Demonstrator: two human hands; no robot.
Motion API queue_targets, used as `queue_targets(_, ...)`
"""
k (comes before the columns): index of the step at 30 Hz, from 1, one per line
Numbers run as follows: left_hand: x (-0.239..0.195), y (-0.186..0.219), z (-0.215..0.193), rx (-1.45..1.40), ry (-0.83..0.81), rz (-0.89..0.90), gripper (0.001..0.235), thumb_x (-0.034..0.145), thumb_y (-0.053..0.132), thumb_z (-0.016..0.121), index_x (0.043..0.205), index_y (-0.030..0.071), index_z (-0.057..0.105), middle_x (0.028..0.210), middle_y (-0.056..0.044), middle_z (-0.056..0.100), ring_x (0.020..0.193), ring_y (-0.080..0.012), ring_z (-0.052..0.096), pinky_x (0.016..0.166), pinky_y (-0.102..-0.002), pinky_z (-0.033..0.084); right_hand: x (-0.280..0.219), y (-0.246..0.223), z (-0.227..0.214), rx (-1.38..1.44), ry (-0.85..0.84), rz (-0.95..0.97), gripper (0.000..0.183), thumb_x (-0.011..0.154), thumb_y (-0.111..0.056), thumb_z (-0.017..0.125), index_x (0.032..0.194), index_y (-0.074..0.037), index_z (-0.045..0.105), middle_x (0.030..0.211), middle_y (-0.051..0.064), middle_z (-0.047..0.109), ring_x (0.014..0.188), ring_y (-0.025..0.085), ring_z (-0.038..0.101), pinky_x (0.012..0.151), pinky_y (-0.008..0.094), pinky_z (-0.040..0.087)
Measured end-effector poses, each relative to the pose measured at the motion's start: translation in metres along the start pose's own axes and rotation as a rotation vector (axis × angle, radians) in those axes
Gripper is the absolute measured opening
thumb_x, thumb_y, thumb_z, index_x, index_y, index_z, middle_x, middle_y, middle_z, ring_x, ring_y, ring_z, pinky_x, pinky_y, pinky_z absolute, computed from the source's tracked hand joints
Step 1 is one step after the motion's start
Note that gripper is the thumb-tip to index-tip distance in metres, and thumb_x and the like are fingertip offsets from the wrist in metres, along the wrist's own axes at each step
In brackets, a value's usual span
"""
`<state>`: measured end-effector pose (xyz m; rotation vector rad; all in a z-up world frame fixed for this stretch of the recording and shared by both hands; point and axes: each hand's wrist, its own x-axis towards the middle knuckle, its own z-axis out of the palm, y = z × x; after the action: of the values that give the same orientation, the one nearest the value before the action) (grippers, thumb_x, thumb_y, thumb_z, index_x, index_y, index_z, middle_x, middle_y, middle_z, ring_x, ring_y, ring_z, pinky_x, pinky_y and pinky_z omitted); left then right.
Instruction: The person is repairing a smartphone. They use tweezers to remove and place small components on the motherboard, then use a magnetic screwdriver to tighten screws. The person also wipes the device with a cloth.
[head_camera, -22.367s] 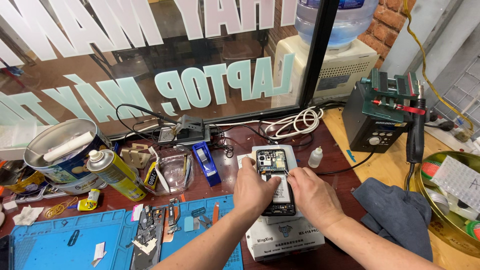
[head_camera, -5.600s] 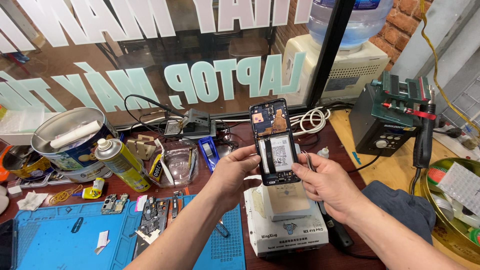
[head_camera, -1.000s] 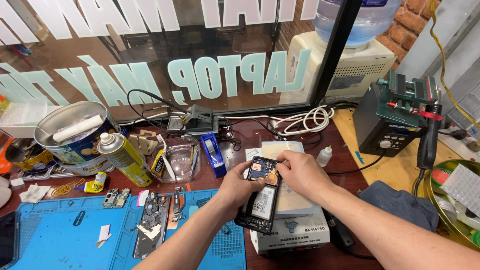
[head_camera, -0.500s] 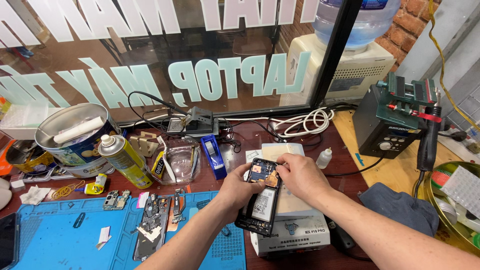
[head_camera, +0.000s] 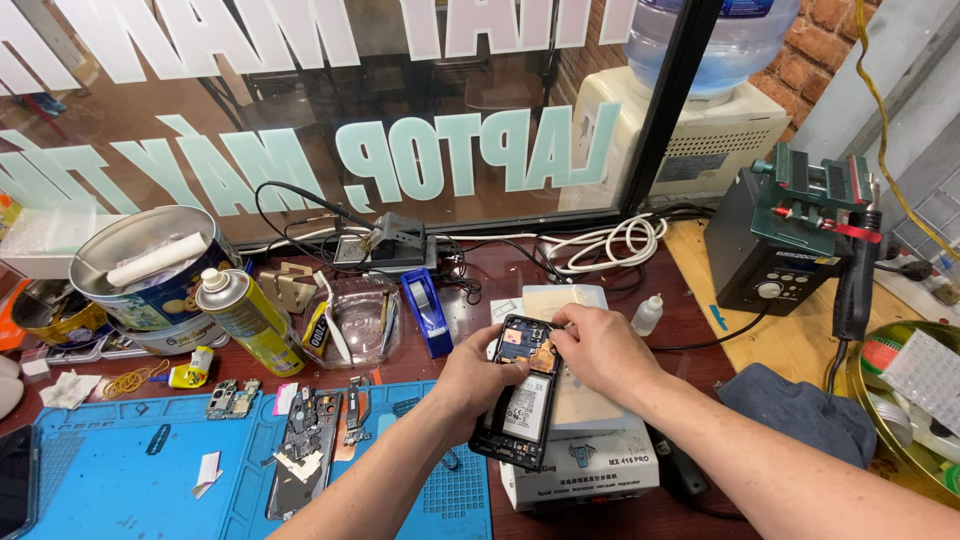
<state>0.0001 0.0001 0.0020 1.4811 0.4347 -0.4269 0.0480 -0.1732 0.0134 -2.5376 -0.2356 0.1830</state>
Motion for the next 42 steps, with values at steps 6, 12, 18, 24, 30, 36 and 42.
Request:
queue_targets(6,-0.001,0.0,0.001,0.006,0.009,-0.007,0.076,0.089,0.005,0.07,0.156,0.016,0.037,0.108,-0.015,0.075,0.079,-0.0184,0.075,0.062,-0.036,0.064,-0.002,-0.003,-0.001,-0.018,0.02,-0.005,0.028,0.092,-0.025,0.065,0.115,-0.011,0.071,0.095,0.011,0.079,0.088,0.028,0.076,0.081,0.039,0.059)
queue_targets(12,0.001,-0.002,0.001,-0.007,0.003,0.009,0.075,0.088,0.005,0.071,0.155,0.015,0.038,0.108,-0.015,0.076,0.078,-0.0179,0.074,0.062,-0.035,0.064,-0.002,0.0,0.001,-0.019,0.023,-0.002,0.028,0.093,-0.025,0.063,0.116,-0.012,0.071,0.095,0.011,0.079,0.089,0.027,0.076,0.082,0.038,0.058)
queue_targets(18,0.0,0.001,-0.001,-0.038,0.002,0.023,0.073,0.087,0.004,0.07,0.154,0.013,0.041,0.11,-0.015,0.076,0.078,-0.0189,0.075,0.063,-0.036,0.064,0.006,0.028,0.0,0.186,0.086,-0.008,0.028,0.092,-0.024,0.064,0.116,-0.009,0.072,0.09,0.009,0.08,0.076,0.021,0.076,0.072,0.034,0.058)
queue_targets(24,-0.004,0.013,-0.006,-0.107,-0.027,0.083,0.07,0.085,0.0,0.067,0.15,0.007,0.043,0.114,-0.012,0.075,0.083,-0.0191,0.075,0.066,-0.036,0.064,0.005,0.066,-0.013,0.487,0.092,0.233,0.027,0.095,-0.024,0.066,0.109,-0.003,0.075,0.083,0.004,0.073,0.062,0.015,0.059,0.058,0.032,0.049)
queue_targets(30,0.008,0.026,0.013,-0.117,-0.062,0.086,0.068,0.081,-0.01,0.059,0.146,0.007,0.051,0.109,-0.015,0.073,0.087,-0.0222,0.074,0.072,-0.037,0.064,-0.001,0.094,-0.025,0.724,0.095,0.388,0.023,0.095,-0.02,0.068,0.107,-0.002,0.074,0.08,0.003,0.061,0.064,0.012,0.053,0.055,0.029,0.046)
queue_targets(36,0.024,0.026,0.05,-0.024,0.011,0.063,0.068,0.082,-0.01,0.067,0.144,0.012,0.05,0.106,-0.013,0.073,0.09,-0.0232,0.074,0.077,-0.036,0.063,0.001,0.113,-0.031,0.797,0.109,0.404,0.02,0.092,-0.016,0.07,0.106,-0.003,0.075,0.089,0.001,0.071,0.075,0.011,0.062,0.065,0.028,0.052)
queue_targets(42,0.019,0.025,0.048,0.647,0.343,0.238,0.048,0.078,0.013,0.08,0.125,0.008,0.068,0.106,-0.018,0.075,0.099,-0.0287,0.073,0.089,-0.04,0.057,0.001,0.113,-0.05,0.767,0.157,0.283,0.018,0.09,-0.016,0.073,0.103,-0.005,0.079,0.091,0.004,0.074,0.08,0.011,0.062,0.072,0.028,0.049)
